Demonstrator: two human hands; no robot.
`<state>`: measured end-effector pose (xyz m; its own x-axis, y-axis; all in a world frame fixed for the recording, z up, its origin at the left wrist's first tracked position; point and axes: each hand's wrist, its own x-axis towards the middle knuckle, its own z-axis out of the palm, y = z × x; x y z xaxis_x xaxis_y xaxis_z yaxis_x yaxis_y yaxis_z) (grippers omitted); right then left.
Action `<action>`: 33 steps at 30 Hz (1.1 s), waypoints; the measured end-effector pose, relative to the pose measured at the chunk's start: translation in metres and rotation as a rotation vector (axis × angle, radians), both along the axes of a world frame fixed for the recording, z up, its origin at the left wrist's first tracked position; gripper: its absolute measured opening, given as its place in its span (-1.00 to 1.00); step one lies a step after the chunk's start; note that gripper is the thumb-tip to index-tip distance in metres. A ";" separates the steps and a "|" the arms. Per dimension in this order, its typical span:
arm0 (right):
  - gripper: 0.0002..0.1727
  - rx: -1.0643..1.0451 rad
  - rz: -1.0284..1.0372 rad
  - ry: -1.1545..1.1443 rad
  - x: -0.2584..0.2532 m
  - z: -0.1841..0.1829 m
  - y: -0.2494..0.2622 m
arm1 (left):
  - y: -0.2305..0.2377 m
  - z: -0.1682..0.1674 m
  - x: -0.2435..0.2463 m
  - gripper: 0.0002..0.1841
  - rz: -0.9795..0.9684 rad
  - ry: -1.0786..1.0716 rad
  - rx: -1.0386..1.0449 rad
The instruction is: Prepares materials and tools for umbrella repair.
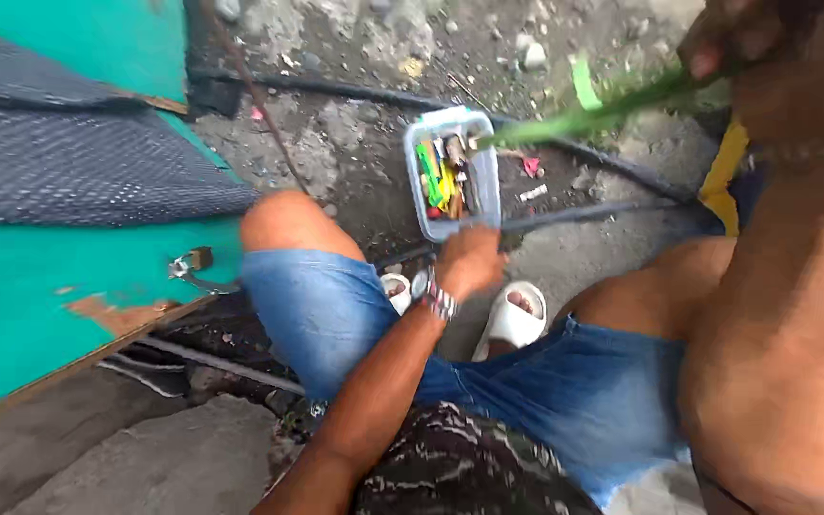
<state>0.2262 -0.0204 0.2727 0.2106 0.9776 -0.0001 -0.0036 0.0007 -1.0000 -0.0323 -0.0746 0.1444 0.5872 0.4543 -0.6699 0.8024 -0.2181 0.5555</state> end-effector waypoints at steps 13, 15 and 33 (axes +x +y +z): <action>-0.62 0.216 0.832 -0.376 -0.231 0.236 -0.007 | -0.003 0.284 -0.113 -0.67 0.754 -1.137 0.093; -0.50 0.169 0.748 -0.447 -0.241 0.265 0.003 | -0.025 0.321 -0.140 -0.77 0.811 -1.154 -0.033; -0.27 -0.106 1.690 -1.607 -0.567 0.314 0.059 | -0.174 0.378 -0.371 -0.44 1.522 0.125 -0.649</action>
<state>-0.3405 0.0385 0.5871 -0.6044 0.2290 -0.7630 0.5550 0.8081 -0.1971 -0.4033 -0.2482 0.5224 -0.1724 0.1685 -0.9705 0.0937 0.9836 0.1541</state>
